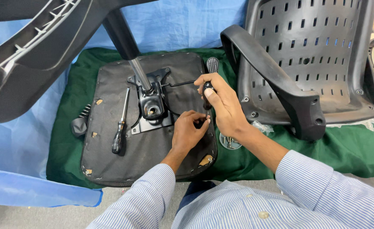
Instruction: The person assembles a chair by inserting screws into the seat base and tightening them with a screwdriver. The person handles screws, a screwdriver, and the chair seat base throughout the clip.
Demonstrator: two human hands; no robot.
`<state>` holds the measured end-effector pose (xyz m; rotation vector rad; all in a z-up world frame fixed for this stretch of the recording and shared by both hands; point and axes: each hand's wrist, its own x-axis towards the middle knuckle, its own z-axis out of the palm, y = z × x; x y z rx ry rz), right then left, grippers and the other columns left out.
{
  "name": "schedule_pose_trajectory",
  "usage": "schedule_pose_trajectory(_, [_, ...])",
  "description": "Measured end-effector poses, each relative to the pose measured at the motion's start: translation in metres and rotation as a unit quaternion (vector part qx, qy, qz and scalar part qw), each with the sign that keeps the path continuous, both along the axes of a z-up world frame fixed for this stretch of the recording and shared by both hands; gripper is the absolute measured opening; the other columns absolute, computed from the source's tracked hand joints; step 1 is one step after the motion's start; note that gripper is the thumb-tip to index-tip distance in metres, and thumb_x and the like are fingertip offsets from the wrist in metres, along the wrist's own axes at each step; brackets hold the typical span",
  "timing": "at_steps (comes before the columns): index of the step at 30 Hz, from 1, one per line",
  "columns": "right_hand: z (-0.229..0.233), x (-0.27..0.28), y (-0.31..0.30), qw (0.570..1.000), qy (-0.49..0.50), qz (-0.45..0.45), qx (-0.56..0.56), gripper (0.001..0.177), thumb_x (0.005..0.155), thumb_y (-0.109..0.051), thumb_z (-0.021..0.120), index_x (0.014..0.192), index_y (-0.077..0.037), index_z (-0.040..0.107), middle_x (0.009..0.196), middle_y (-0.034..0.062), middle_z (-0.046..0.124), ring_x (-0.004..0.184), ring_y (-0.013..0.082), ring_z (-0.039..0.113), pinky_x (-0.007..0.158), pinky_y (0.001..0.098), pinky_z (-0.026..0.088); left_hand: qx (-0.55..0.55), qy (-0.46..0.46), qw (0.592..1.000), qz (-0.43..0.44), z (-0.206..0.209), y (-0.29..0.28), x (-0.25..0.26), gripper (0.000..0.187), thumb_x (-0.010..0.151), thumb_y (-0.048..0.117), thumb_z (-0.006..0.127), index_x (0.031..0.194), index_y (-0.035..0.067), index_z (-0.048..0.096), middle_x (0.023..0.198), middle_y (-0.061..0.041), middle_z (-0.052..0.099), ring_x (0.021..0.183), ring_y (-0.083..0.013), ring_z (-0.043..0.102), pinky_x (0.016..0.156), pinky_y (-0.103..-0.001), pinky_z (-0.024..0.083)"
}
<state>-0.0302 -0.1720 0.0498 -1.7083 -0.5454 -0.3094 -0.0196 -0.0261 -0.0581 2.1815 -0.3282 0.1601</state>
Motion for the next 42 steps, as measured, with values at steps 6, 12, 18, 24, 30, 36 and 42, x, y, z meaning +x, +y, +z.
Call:
schedule_pose_trajectory(6, [0.009,-0.004,0.003,0.992,-0.067,-0.065,-0.085,0.024,0.105,-0.015,0.058,0.126,-0.004,0.063,0.112,0.0093,0.066,0.103,0.0202,0.066,0.096,0.0323,0.051,-0.021,0.004,0.999,0.029,0.003,-0.003,-0.011,0.023,0.084,0.024,0.08,0.098,0.006,0.076,0.089,-0.006,0.073,0.086,-0.0212,0.068,0.077,-0.035,0.055])
schedule_pose_trajectory(12, [0.02,-0.002,0.007,0.99,-0.038,-0.118,-0.074,0.02,0.095,-0.014,0.073,0.113,-0.005,0.07,0.105,0.004,0.076,0.093,0.0148,0.074,0.084,0.0293,0.057,-0.031,0.014,0.998,0.06,0.003,-0.007,-0.014,0.024,0.083,0.024,0.082,0.096,0.005,0.077,0.088,-0.007,0.073,0.086,-0.0218,0.068,0.08,-0.036,0.055])
schedule_pose_trajectory(18, [0.021,-0.003,0.02,0.975,-0.12,-0.134,-0.133,0.02,0.092,-0.01,0.076,0.112,-0.008,0.075,0.103,0.005,0.073,0.092,0.0182,0.072,0.079,0.0295,0.056,-0.032,0.028,0.998,0.037,0.002,-0.001,-0.007,0.025,0.082,0.022,0.081,0.101,0.007,0.079,0.09,-0.008,0.075,0.079,-0.0203,0.07,0.075,-0.034,0.057])
schedule_pose_trajectory(24, [0.024,-0.001,0.013,0.969,-0.119,-0.143,-0.161,0.018,0.097,-0.004,0.067,0.115,-0.007,0.071,0.103,0.0082,0.062,0.093,0.0229,0.067,0.081,0.0349,0.054,-0.034,-0.026,0.999,0.016,0.001,0.0,-0.009,0.021,0.092,0.02,0.075,0.106,0.005,0.077,0.095,-0.008,0.074,0.081,-0.022,0.069,0.073,-0.034,0.057])
schedule_pose_trajectory(30, [0.044,-0.012,0.001,0.967,-0.081,-0.058,-0.236,0.04,0.094,-0.002,0.06,0.133,-0.008,0.064,0.117,0.0084,0.066,0.105,0.0258,0.069,0.086,0.0371,0.055,-0.049,0.013,0.998,0.028,-0.005,0.002,-0.006,0.023,0.088,0.022,0.078,0.105,0.007,0.078,0.097,-0.007,0.074,0.077,-0.0214,0.07,0.071,-0.034,0.057])
schedule_pose_trajectory(36, [0.047,-0.014,0.015,0.957,-0.08,-0.102,-0.261,0.04,0.09,-0.012,0.07,0.13,-0.015,0.07,0.112,0.0061,0.07,0.091,0.0243,0.069,0.071,0.0328,0.056,0.004,-0.035,0.999,0.02,-0.012,0.0,-0.003,0.022,0.081,0.017,0.081,0.099,0.005,0.075,0.092,-0.007,0.071,0.076,-0.0221,0.066,0.071,-0.036,0.055])
schedule_pose_trajectory(42, [0.037,0.006,0.009,0.927,-0.172,-0.153,-0.297,0.018,0.091,-0.018,0.076,0.109,-0.017,0.076,0.085,-0.0002,0.066,0.08,0.0205,0.063,0.071,0.0333,0.053,-0.034,-0.006,0.999,0.003,-0.001,-0.002,-0.006,0.018,0.085,0.017,0.077,0.101,0.008,0.076,0.096,-0.005,0.071,0.075,-0.0205,0.066,0.07,-0.035,0.056])
